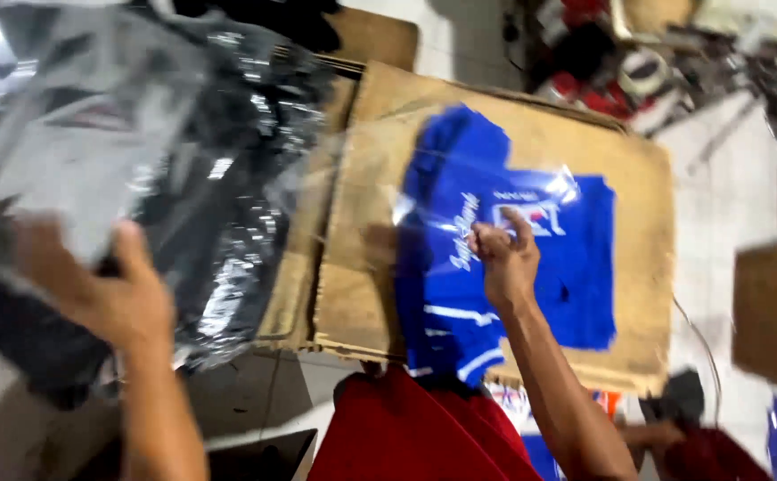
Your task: The person folds a stack of blue t-shirts on a wooden table, aligning edges and smoothing creases. The person then places a folded shirt into a clear plastic bag and sets it aside. The person repeats the folding process for additional shirts.
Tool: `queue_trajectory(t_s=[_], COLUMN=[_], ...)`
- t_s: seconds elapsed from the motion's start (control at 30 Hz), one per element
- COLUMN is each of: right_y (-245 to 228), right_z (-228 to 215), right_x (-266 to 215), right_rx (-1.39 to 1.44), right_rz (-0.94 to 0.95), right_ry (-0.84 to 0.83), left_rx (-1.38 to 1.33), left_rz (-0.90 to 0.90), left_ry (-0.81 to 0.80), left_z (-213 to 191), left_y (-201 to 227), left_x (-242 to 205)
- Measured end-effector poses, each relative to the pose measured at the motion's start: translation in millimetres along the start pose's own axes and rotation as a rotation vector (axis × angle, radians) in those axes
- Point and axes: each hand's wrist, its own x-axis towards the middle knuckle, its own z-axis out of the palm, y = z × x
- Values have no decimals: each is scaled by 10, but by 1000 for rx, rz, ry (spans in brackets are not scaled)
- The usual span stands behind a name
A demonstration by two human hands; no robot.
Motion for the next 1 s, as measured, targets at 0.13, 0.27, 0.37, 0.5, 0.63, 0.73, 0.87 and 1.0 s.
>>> queue_trajectory(t_s=[0.13, 0.27, 0.37, 0.5, 0.63, 0.73, 0.87, 1.0], right_y=[62, 150, 262, 235, -490, -620, -545, -464], right_z=[-1156, -2046, -2699, -3616, -3297, -3322, -3285, -3222], right_x=[-212, -334, -108, 706, 1276, 1660, 1975, 2090], right_rx=[81, 121, 82, -169, -255, -467, -580, -603], right_rz=[33, 190, 226, 67, 61, 125, 158, 179], right_ry=[202, 416, 451, 359, 170, -9, -196, -249], left_rx=[-706, -1084, -1106, -1105, -1036, -991, -876, -700], left_rz=[-869, -1365, -1431, -1390, -1507, -1341, -1227, -1273], left_ry=[-408, -955, -976, -1148, -1418, -1153, -1115, -946], left_z=[788, 1541, 1896, 1330, 892, 1070, 1603, 2122], left_y=[1774, 2673, 2900, 3432, 3766, 3821, 3923, 3950], left_x=[-1025, -1953, -2437, -2733, -2680, -2482, -2697, -3074])
